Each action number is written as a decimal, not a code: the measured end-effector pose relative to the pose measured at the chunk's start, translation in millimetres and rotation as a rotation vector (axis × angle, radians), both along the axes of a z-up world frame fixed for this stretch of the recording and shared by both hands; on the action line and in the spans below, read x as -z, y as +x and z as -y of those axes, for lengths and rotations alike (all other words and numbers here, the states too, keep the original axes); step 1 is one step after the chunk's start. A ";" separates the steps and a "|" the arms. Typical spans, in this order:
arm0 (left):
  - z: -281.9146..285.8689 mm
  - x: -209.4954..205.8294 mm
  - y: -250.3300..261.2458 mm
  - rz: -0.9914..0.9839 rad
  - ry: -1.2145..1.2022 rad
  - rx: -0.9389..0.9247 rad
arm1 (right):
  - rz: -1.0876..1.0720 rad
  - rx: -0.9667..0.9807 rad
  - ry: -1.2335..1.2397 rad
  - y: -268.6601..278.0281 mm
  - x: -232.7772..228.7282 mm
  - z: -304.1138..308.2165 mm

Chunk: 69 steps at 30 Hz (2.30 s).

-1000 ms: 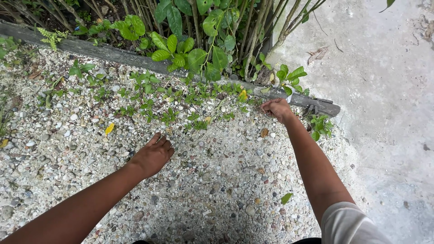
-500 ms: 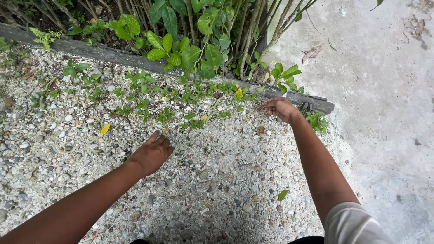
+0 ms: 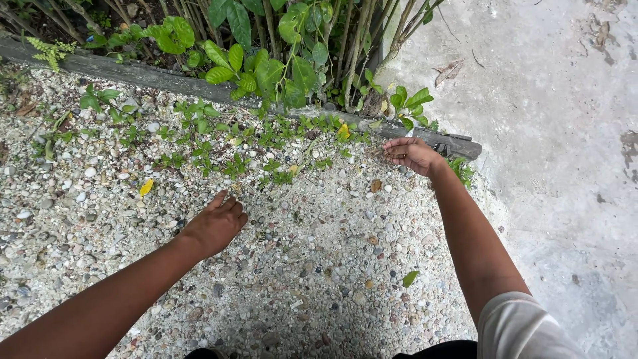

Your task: Removing weeds and vines from a gravel garden bed.

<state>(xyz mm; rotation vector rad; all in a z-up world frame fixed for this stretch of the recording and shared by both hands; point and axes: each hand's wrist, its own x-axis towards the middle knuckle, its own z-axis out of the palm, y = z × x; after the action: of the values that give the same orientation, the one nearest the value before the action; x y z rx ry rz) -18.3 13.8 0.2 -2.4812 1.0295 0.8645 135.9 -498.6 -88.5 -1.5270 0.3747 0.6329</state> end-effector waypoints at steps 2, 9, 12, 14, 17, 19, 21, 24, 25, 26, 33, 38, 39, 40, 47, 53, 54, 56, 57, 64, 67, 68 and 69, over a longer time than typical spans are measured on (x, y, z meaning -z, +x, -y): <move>-0.1 0.5 0.0 -0.007 0.005 -0.008 | 0.018 0.010 -0.011 -0.5 4.7 18.2; -3.3 13.0 1.5 -0.008 0.005 -0.010 | -0.060 0.016 -0.185 -13.8 48.7 74.7; 3.1 2.0 2.5 -0.042 0.026 -0.043 | -0.130 -0.210 -0.476 -22.7 68.4 86.9; 5.9 -6.9 1.9 -0.045 0.045 -0.025 | -0.147 -0.251 -0.469 -23.8 73.2 82.3; -2.4 19.6 3.5 -0.011 0.009 0.004 | -0.157 -0.323 -0.488 -19.0 79.7 74.8; -2.9 24.4 4.6 0.021 -0.043 0.017 | -0.155 -0.352 -0.509 -15.0 68.2 59.9; 5.5 3.6 4.6 -0.036 0.039 0.002 | -0.122 -0.257 -0.694 -11.9 41.0 35.3; 11.1 -11.8 5.7 -0.071 0.066 -0.031 | 0.035 -0.226 -0.843 7.6 57.6 41.0; 8.7 -3.4 6.0 -0.072 0.066 -0.031 | 0.034 -0.226 -0.843 7.0 54.0 33.3; 6.1 4.8 6.3 -0.051 0.046 -0.022 | 0.128 -0.295 -0.955 6.2 50.2 25.4; 8.0 9.5 8.6 -0.030 0.029 -0.009 | 0.277 -0.276 -0.913 3.5 74.4 2.8; 8.6 4.4 6.4 -0.046 0.045 -0.025 | 0.366 -0.236 -0.938 -16.1 67.3 -15.2; 7.7 5.9 6.8 -0.052 0.034 -0.041 | 0.454 -0.253 -0.990 -20.9 60.3 -19.9; 6.2 7.6 7.6 -0.050 0.034 -0.042 | 0.457 -0.253 -0.990 -18.8 67.5 -16.9; 9.4 0.6 6.7 -0.037 0.049 -0.035 | 0.515 -0.242 -0.908 -20.6 77.2 -15.1; 8.8 4.7 7.3 -0.021 0.059 -0.022 | 0.305 -0.320 -0.946 -13.8 92.7 -8.5; 8.6 4.7 7.2 -0.020 0.060 -0.017 | 0.280 -0.326 -0.944 -14.5 91.0 -9.5; 6.1 6.8 7.4 -0.019 0.059 -0.017 | 0.264 -0.325 -0.919 -13.1 90.6 -7.8; 4.5 7.8 7.0 -0.017 0.059 -0.016 | 0.247 -0.323 -0.892 -12.7 90.6 -7.4; -4.0 21.4 5.6 0.003 0.075 0.035 | 0.274 -0.375 -0.906 -4.5 92.8 11.4; -1.1 12.2 5.5 0.003 0.052 0.008 | 0.163 -0.302 -0.854 -7.9 57.1 12.0; 2.2 4.2 5.4 -0.005 0.080 0.014 | 0.141 -0.321 -0.794 -6.8 61.2 21.1; 5.7 -3.9 6.5 -0.012 0.107 0.021 | 0.119 -0.337 -0.734 -5.8 65.0 30.7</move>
<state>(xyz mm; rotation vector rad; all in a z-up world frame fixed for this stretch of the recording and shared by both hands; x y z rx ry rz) -11.8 8.0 4.1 -2.3749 0.9851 0.9051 130.2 -529.3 -153.6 -2.3526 0.2696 0.6990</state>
